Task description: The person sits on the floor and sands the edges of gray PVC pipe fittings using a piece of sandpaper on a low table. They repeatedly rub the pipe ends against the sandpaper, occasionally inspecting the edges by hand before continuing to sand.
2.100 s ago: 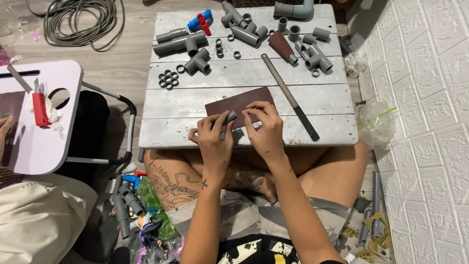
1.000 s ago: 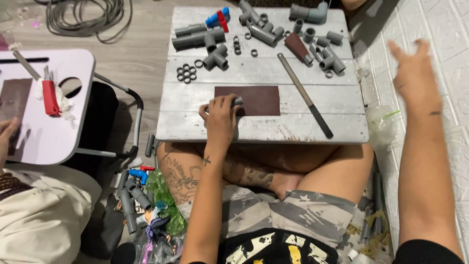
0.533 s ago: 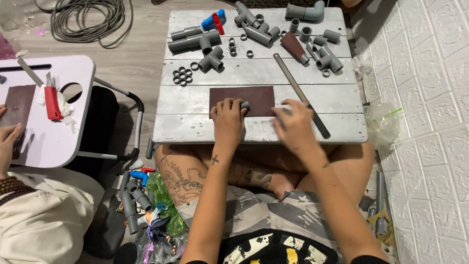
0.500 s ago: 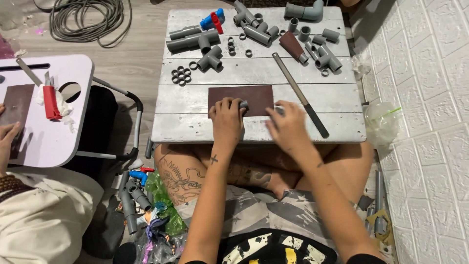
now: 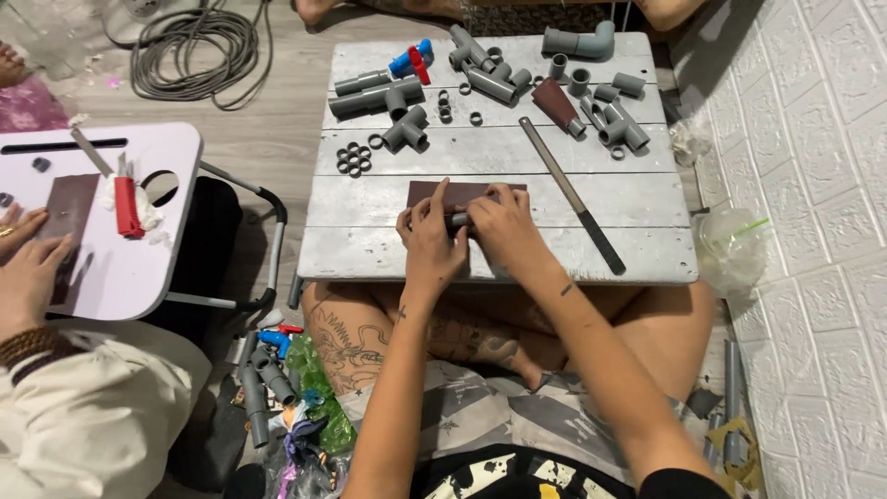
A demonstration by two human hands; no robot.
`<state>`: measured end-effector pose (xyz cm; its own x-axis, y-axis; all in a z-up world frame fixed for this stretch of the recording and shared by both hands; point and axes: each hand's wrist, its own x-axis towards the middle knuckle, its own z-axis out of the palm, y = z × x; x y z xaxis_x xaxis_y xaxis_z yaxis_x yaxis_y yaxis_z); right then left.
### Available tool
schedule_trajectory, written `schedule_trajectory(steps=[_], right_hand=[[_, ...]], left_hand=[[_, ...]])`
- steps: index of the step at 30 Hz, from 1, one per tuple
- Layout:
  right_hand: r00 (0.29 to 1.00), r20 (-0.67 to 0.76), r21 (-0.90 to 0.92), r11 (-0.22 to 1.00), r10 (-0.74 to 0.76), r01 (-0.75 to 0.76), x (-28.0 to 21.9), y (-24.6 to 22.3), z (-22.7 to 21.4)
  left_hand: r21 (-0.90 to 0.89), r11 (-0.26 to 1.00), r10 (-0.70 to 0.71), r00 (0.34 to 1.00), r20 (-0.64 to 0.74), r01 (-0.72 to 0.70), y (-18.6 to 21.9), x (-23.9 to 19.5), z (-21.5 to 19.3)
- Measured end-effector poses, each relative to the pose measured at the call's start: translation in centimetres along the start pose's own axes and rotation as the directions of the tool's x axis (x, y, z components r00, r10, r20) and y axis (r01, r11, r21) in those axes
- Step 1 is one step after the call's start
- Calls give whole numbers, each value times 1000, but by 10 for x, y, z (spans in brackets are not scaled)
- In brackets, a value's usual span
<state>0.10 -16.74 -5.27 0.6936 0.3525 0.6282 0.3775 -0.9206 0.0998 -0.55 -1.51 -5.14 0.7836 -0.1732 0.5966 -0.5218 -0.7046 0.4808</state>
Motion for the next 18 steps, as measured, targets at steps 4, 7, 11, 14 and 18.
schedule_trajectory(steps=[4, 7, 11, 14, 18], right_hand=[[985, 173, -38, 999, -28, 35, 7, 21, -9], [955, 290, -93, 995, 58, -32, -1, 39, -11], [926, 325, 54, 973, 194, -222, -9, 50, -41], [927, 291, 267, 911, 235, -315, -15, 57, -41], [946, 254, 291, 917, 202, -274, -19, 64, -26]], left_hand=[[-52, 998, -39, 999, -6, 39, 1, 2, -1], [-100, 991, -91, 996, -8, 90, 10, 2, -3], [95, 994, -52, 998, -20, 54, 17, 2, -2], [176, 984, -25, 999, -28, 29, 14, -1, 2], [209, 978, -3, 996, -87, 21, 10, -2, 4]])
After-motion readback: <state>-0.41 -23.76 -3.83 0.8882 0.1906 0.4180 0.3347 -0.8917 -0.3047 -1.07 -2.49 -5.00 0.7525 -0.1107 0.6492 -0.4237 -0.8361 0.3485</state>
